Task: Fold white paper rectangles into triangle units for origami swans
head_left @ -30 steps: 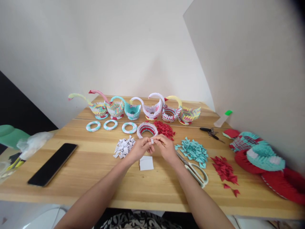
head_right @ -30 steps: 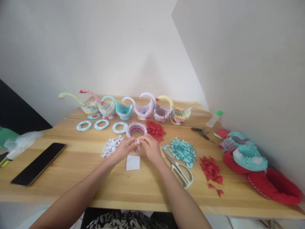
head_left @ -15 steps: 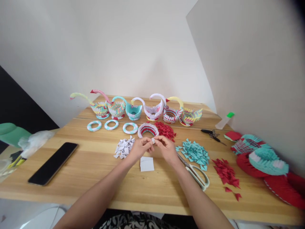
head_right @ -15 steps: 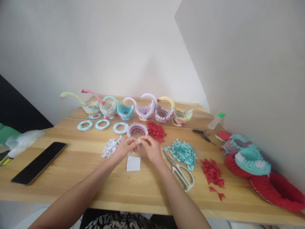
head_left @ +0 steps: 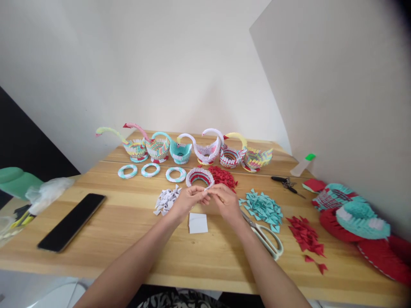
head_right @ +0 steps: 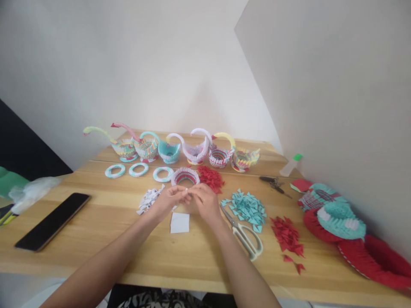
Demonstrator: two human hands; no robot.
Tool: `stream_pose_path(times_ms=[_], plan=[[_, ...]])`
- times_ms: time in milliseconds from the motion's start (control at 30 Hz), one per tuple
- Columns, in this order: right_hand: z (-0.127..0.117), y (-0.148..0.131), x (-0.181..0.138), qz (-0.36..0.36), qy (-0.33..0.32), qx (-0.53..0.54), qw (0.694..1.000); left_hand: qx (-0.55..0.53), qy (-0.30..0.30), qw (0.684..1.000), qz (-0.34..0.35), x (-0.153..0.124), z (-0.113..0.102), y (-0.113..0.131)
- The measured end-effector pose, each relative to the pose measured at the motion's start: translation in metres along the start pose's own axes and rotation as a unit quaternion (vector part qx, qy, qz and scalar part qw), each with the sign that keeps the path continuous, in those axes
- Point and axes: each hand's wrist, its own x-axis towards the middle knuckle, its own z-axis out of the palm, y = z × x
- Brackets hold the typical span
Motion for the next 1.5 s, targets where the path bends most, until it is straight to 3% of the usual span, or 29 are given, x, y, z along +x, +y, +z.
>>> stream_pose_path(times_ms=[200,400,767,967,1300,1400,1500], plan=[[-0.002,-0.002,0.002,0.104,0.006,0.045,0.994,0.124,0.051,0.987,0.083,-0.002,0.001,0.003],[-0.004,-0.001,0.003,0.108,0.002,0.038,0.993,0.35,0.071,0.913,0.199,-0.009,0.005,0.004],[-0.002,-0.006,0.002,0.121,-0.001,0.057,0.991,0.412,0.095,0.866,0.268,-0.01,-0.002,0.002],[-0.001,-0.008,0.002,0.1,-0.009,0.066,0.993,0.413,0.098,0.859,0.287,-0.01,-0.005,0.001],[-0.003,-0.018,0.003,0.069,-0.011,0.004,0.998,0.45,0.087,0.849,0.263,-0.01,-0.002,0.003],[-0.002,-0.021,0.002,0.059,-0.004,-0.006,0.998,0.428,0.087,0.862,0.255,-0.012,0.002,0.006],[0.0,-0.019,0.001,0.046,0.009,0.002,0.999,0.353,0.097,0.905,0.216,-0.012,0.006,0.006]])
